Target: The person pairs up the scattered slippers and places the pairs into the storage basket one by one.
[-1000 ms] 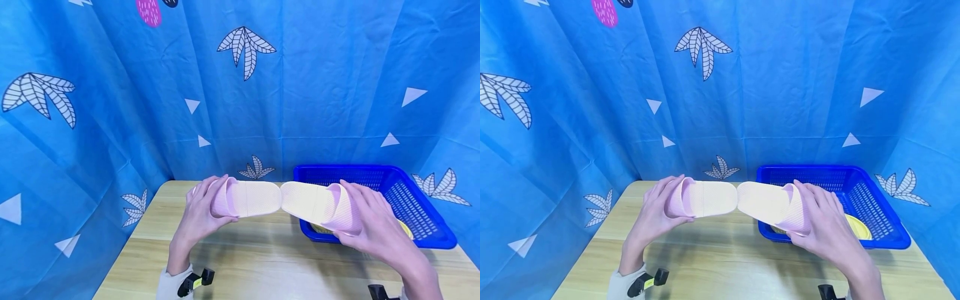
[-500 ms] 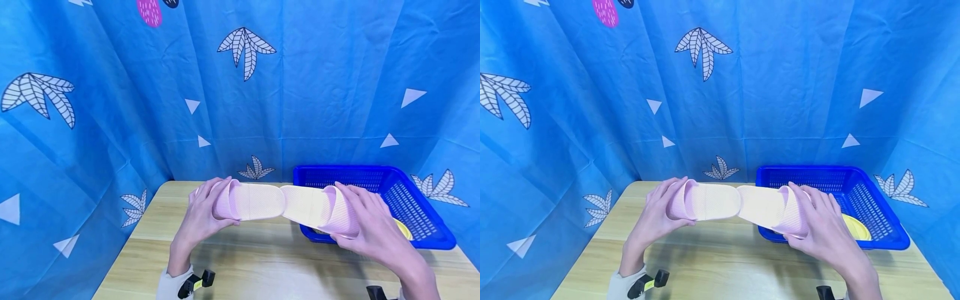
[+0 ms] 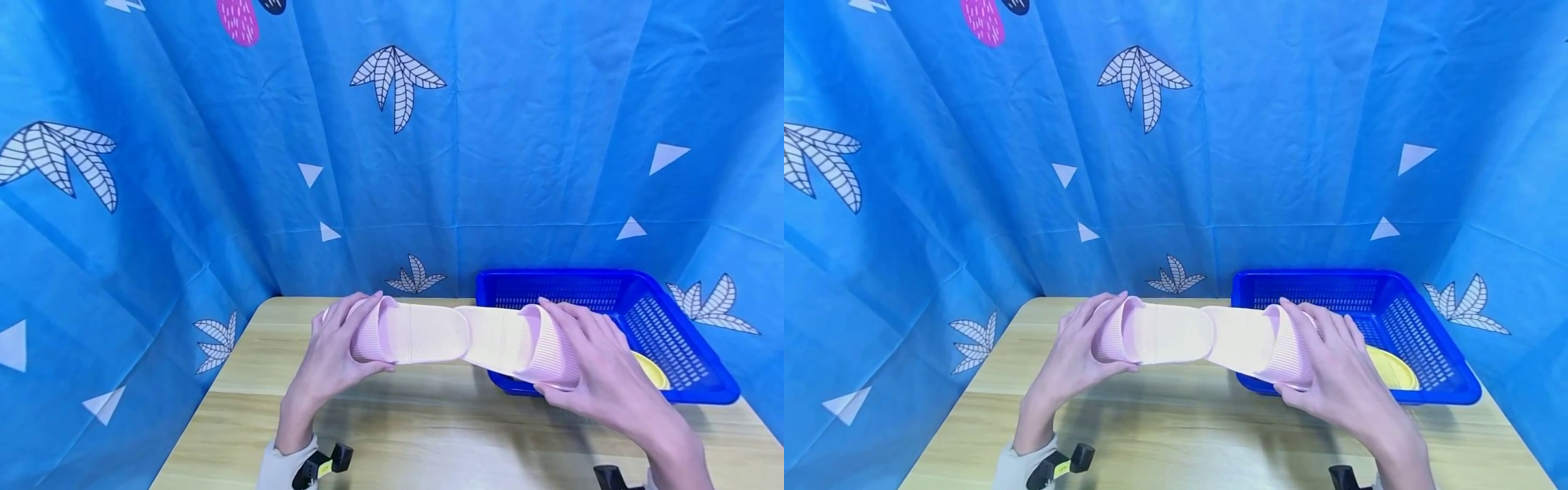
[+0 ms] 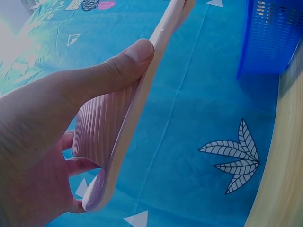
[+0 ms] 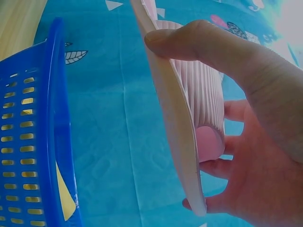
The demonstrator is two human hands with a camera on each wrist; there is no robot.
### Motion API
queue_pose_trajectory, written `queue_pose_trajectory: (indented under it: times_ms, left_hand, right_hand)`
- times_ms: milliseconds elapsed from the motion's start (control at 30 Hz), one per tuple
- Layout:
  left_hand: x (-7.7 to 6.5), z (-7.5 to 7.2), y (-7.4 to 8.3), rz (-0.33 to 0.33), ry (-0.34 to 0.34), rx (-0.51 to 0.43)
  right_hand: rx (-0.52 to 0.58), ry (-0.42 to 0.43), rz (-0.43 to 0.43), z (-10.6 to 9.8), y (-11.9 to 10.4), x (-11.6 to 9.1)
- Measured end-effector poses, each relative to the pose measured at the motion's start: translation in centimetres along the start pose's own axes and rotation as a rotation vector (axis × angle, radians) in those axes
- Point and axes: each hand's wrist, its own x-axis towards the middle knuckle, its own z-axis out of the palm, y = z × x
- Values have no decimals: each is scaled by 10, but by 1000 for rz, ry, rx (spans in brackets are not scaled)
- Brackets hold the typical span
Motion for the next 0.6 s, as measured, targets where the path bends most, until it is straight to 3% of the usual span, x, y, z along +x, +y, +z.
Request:
queue_pose_trajectory:
  times_ms: [600]
  left_hand:
    - [1,5,6,28,-5,-9]
  right_hand:
    - [-23,-3,-25,4,-6,1]
